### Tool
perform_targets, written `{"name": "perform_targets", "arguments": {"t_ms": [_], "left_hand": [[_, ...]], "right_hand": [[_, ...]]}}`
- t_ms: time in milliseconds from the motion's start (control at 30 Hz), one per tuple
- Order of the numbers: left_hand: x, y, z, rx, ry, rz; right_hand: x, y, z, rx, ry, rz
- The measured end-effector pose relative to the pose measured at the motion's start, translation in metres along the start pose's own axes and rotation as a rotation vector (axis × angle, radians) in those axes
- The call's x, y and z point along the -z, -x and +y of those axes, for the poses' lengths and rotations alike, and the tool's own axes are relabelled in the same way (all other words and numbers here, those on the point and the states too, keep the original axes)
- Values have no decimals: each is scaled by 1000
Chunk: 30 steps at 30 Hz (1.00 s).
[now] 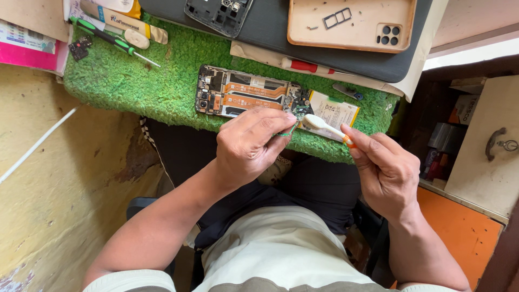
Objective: The person cleans a disassembled smartphone motherboard with a toothbrush, brushing its surface and connectors while holding the small board in hand. They then align the cleaned board into the phone frame and press it into place, working over a green mat on the bench.
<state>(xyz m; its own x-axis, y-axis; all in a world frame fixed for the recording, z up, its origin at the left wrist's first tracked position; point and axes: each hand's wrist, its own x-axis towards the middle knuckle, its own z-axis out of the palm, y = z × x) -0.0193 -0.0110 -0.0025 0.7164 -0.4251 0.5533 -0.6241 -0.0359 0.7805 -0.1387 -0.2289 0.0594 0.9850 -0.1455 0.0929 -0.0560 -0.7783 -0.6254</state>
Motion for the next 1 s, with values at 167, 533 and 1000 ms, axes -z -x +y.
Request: {"name": "perform_targets", "arguments": {"t_ms": [167,533,1000], "left_hand": [[0,1,0,3,-8,0],[-1,4,-1,11,-3,2],[-3,5,2,85,59,52]], "right_hand": [[-1,0,0,12,12,4],[-7,1,-2,14,32,15],[-16,3,-3,31,26,28]]}}
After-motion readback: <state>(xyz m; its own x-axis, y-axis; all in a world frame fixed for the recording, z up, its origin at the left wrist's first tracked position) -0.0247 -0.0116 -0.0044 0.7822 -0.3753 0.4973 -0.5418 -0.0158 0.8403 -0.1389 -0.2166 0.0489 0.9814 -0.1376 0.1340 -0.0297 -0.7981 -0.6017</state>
